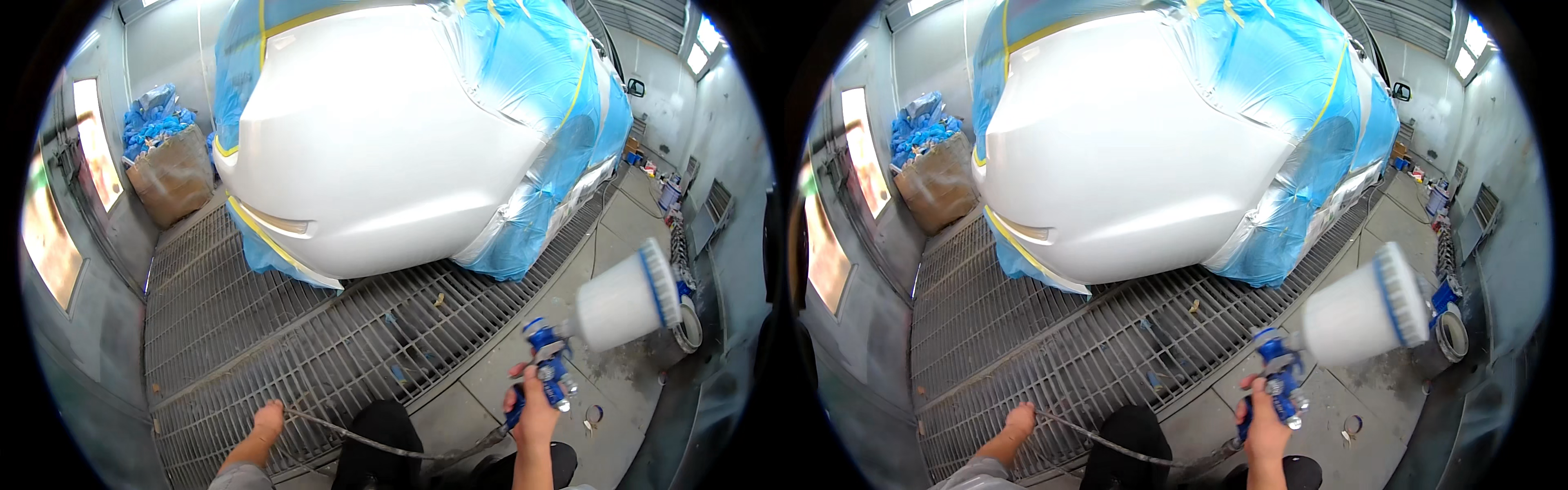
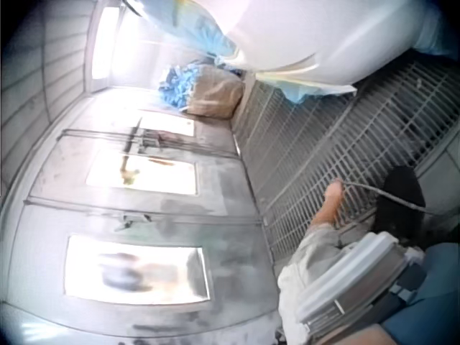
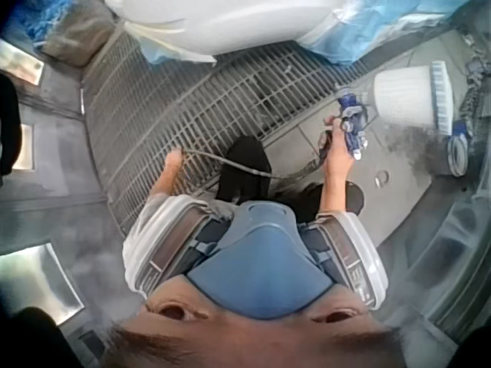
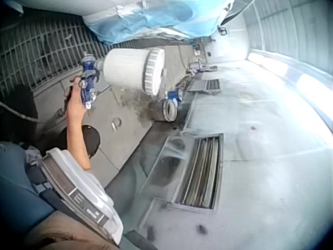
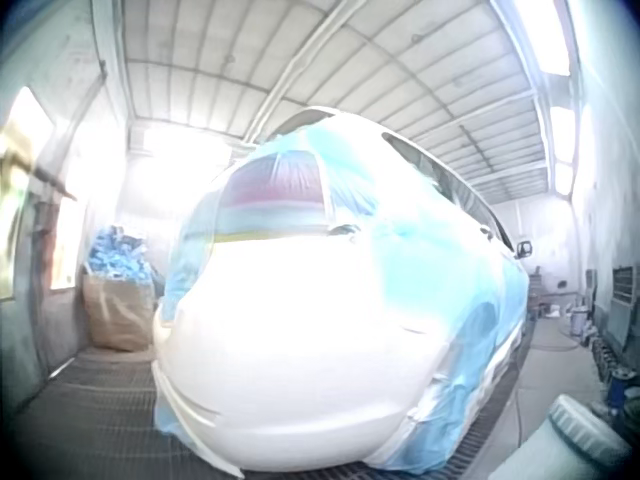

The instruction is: The person prepares white paint by scraping the rim of a container and pouring it into a spray gun cup. They then walk to a white car masked with blue plastic and newspaper, and spray paint the front bumper and side panels with the spray gun.

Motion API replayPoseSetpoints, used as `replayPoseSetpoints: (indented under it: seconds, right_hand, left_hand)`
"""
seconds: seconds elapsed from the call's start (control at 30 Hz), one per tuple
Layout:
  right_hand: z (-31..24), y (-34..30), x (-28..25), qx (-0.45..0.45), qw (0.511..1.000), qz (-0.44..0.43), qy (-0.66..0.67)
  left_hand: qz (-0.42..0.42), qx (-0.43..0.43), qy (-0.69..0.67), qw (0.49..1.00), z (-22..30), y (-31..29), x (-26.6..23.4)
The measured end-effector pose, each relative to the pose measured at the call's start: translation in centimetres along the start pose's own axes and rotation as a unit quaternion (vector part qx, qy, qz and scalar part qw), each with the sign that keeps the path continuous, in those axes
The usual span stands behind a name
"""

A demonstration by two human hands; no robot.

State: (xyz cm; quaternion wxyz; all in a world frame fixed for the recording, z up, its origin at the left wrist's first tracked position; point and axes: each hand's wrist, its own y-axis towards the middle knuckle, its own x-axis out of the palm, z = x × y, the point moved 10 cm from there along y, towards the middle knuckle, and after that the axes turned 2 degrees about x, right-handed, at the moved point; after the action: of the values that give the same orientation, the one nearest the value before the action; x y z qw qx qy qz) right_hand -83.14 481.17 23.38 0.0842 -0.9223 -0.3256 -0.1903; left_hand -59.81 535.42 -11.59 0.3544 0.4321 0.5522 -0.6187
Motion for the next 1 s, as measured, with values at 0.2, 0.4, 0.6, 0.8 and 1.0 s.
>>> replayPoseSetpoints:
  seconds: [0.2, 0.4, 0.6, 0.8, 1.0]
  right_hand:
    - [2.7, -5.9, 6.0, 0.087, 0.990, -0.080, -0.072]
    - [-0.8, -5.2, 10.0, -0.028, 0.992, -0.051, -0.112]
    - [-0.2, -2.7, 7.5, -0.122, 0.957, -0.042, -0.261]
    - [7.8, -2.3, 4.5, -0.239, 0.792, -0.023, -0.562]
    - [8.1, 0.5, 5.0, -0.374, 0.582, 0.020, -0.722]
  left_hand:
    - [-0.097, 0.253, 0.054, 0.961, 2.1, 0.1, -5.5]
    - [-0.062, 0.600, -0.142, 0.785, 22.4, -14.4, -20.8]
    - [0.265, 0.740, -0.265, 0.559, 34.6, -29.7, -36.5]
    - [0.366, 0.653, -0.108, 0.654, 41.9, -26.8, -31.3]
    - [0.385, 0.575, 0.058, 0.720, 46.4, -24.5, -28.0]
